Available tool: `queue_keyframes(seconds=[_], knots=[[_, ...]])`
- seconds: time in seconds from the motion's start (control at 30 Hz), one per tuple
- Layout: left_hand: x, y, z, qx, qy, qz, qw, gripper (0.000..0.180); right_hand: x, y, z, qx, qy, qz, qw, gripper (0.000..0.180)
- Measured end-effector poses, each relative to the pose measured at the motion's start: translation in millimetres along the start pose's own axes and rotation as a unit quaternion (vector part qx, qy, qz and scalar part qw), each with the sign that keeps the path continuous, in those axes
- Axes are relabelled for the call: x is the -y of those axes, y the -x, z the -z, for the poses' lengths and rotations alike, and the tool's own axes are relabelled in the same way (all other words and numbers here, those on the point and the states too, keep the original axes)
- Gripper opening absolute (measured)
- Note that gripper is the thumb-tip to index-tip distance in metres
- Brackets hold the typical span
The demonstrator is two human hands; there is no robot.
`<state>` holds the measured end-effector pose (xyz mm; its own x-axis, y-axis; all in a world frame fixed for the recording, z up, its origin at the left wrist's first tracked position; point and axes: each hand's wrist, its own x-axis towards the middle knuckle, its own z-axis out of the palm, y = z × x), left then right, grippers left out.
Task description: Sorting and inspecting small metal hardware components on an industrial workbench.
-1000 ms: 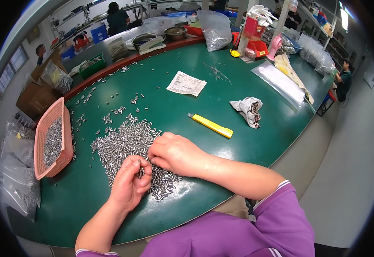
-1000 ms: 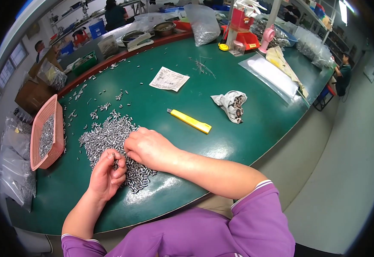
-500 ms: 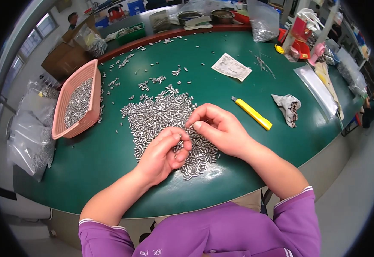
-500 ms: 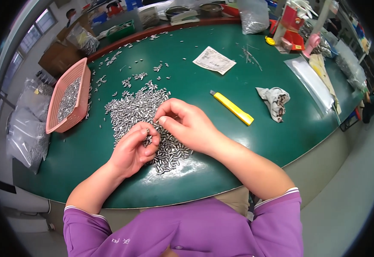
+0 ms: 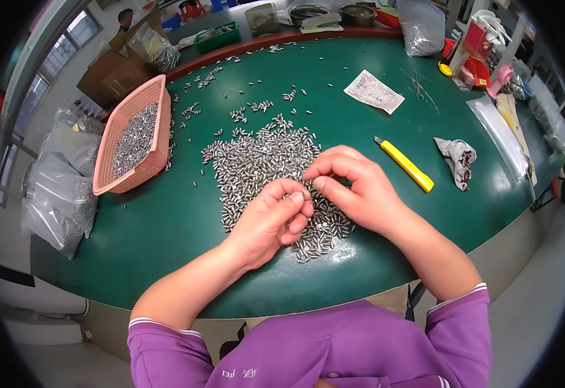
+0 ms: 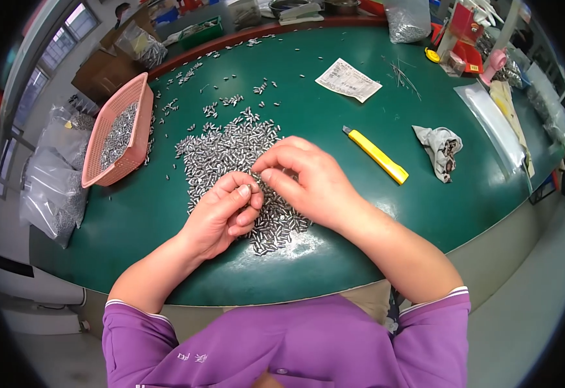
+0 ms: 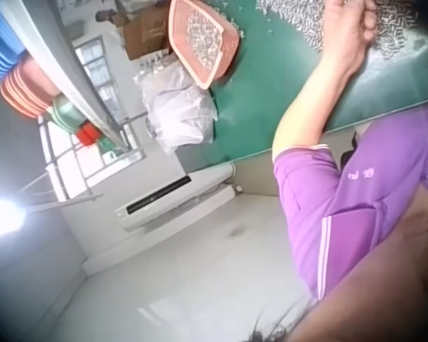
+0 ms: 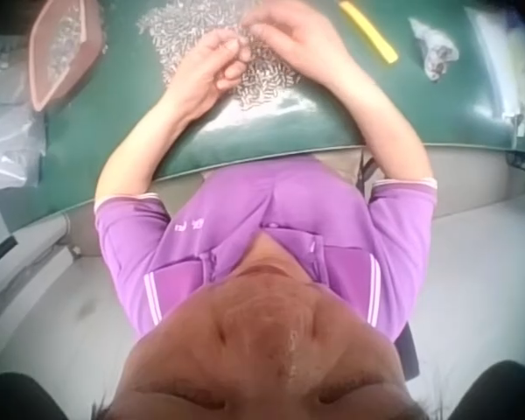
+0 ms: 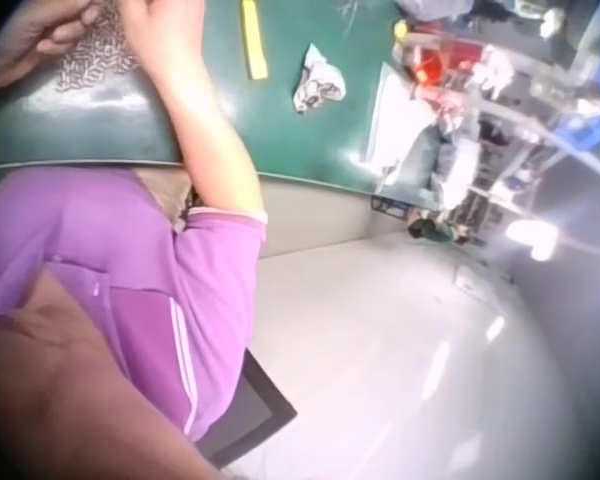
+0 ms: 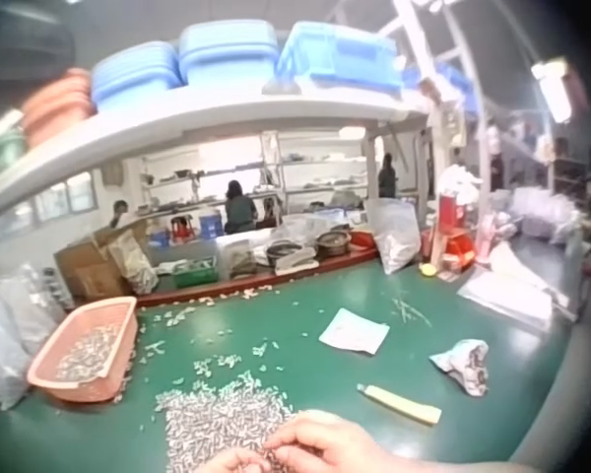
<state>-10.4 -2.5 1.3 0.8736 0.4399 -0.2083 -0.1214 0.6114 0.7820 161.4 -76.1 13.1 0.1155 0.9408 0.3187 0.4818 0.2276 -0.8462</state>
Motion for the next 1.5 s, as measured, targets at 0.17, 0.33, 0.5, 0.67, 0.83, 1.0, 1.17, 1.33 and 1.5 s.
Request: queue_keyframes(seconds=[0.17, 0.33, 0.5, 0.67, 0.83, 1.0, 1.17, 1.33, 1.5], knots=[[0, 0, -2, 0.001, 0.003, 0.006, 1.0, 0.012, -16, 3, 7, -0.017, 0.221, 0.052, 0.974, 0.02], [-1, 2, -2, -0.003, 0.003, 0.008, 1.0, 0.014, -22, 1, -1, 0.028, 0.224, 0.064, 0.972, 0.011], [0, 0, 0, -0.001, 0.009, 0.011, 1.0, 0.017, -23, 2, 0, -0.004, 0.209, 0.084, 0.974, 0.009], [-2, 1, 0, -0.01, 0.018, -0.004, 1.0, 0.018, -10, -2, 25, -0.013, 0.236, 0.066, 0.969, 0.014], [-4, 1, -1, -0.03, 0.026, 0.0, 0.999, 0.019, -6, 5, 44, 0.114, 0.248, -0.025, 0.962, 0.024], [-3, 1, -3, -0.029, 0.011, 0.002, 1.0, 0.018, -13, 4, 29, 0.101, 0.176, -0.054, 0.978, 0.023], [-4, 2, -6, -0.038, 0.005, 0.005, 0.999, 0.019, -12, 3, 14, 0.062, 0.186, 0.002, 0.981, 0.014], [-3, 2, -5, -0.04, 0.005, 0.005, 0.999, 0.018, -14, 1, 12, 0.055, 0.185, 0.012, 0.981, 0.013], [-3, 1, -2, -0.016, 0.018, 0.004, 1.0, 0.014, -12, 0, 13, 0.038, 0.131, -0.014, 0.991, 0.014]])
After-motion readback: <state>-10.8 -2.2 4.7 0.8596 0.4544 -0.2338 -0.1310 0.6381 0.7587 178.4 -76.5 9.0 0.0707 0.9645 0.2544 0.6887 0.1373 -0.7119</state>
